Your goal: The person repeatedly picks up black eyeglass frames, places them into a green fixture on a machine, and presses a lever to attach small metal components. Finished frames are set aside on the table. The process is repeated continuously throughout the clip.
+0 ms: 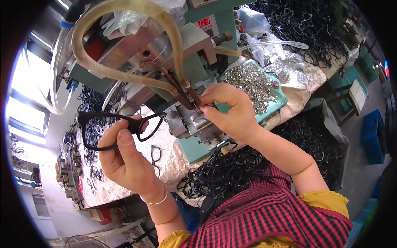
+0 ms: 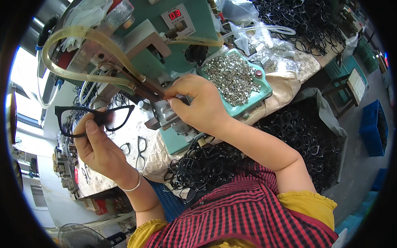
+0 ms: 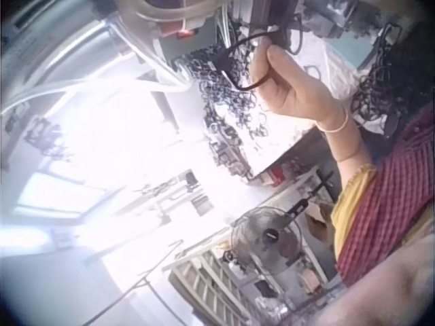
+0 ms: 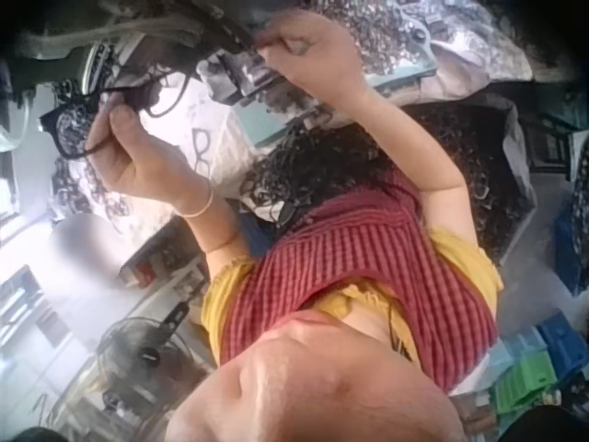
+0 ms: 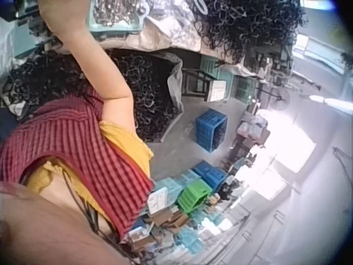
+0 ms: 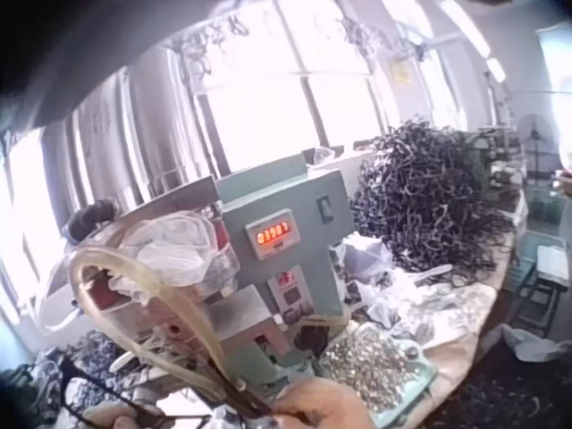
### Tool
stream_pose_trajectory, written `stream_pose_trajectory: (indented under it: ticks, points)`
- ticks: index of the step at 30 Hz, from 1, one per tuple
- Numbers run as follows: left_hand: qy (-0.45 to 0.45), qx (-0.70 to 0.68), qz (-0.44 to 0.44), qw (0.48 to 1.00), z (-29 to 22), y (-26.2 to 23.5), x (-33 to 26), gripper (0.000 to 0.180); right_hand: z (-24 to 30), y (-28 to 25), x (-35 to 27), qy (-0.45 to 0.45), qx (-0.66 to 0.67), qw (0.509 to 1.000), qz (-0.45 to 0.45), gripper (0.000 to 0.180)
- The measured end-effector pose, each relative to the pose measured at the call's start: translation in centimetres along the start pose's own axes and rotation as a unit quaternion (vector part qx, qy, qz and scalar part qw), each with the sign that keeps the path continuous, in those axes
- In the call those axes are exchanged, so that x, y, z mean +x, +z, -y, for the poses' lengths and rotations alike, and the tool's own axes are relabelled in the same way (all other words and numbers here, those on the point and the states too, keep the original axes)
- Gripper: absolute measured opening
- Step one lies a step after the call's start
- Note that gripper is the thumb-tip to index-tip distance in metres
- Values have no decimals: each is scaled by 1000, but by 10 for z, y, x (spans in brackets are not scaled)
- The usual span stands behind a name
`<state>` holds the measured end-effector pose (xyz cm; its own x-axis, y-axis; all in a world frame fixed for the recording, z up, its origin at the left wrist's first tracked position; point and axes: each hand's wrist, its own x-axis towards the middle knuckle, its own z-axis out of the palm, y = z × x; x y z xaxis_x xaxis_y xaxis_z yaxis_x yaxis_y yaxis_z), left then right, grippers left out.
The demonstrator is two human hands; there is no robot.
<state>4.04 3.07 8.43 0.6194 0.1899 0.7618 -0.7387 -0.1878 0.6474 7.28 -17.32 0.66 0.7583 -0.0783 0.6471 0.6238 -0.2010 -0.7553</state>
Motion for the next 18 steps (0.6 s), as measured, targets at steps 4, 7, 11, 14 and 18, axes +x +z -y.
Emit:
stream_pose_trajectory:
  ticks: [4, 7, 11, 14, 18]
  points:
    - [1, -19, 13, 1000, 3, 0, 0, 20, 4, -4, -1, 68, 27, 997, -9, 12]
    - [13, -33, 14, 999, -7, -4, -17, 18, 5, -6, -2, 52, 16, 998, -4, 13]
    - [-8, -59, 12, 998, 0, -17, -41, 19, -4, -13, 2, 140, 161, 977, 16, 17]
    - [-23, -79, -6, 997, 3, -16, -31, 20, 5, 3, -2, 134, 238, 962, 1, 28]
    - [54, -19, 5, 998, 2, 0, -8, 19, -7, 19, -13, 71, 228, 970, -47, 33]
